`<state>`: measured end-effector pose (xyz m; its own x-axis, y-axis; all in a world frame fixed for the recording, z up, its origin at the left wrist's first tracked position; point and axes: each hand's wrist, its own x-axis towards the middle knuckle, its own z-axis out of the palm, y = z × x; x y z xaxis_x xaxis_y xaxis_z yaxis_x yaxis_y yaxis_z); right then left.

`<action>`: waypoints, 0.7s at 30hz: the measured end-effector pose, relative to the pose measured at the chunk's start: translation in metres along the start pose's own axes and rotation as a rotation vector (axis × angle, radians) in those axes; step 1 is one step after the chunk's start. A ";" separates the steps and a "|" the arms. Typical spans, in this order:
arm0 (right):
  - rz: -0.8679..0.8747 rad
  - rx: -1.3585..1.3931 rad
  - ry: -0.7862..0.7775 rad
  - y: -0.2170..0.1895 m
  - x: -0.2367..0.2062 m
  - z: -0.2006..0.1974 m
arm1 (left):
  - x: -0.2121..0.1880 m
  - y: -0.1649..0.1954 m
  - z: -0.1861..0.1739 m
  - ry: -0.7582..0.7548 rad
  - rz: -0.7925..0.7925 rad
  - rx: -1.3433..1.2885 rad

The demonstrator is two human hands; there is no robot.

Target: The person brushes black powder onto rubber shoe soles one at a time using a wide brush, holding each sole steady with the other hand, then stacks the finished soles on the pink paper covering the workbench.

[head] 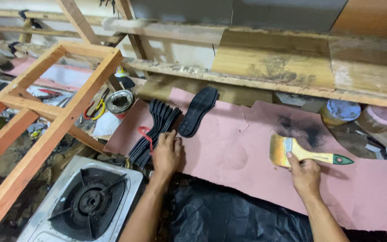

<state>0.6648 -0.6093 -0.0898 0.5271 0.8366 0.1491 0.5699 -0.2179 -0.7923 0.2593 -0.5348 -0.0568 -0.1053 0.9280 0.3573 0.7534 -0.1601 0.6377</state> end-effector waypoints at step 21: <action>0.010 0.111 -0.011 -0.003 -0.010 0.009 | -0.064 -0.088 -0.081 0.253 0.156 0.578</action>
<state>0.6523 -0.6128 -0.0938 0.5251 0.8403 0.1349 0.4910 -0.1696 -0.8545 0.1465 -0.6077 -0.0805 -0.0631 0.7894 0.6106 0.9926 -0.0140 0.1207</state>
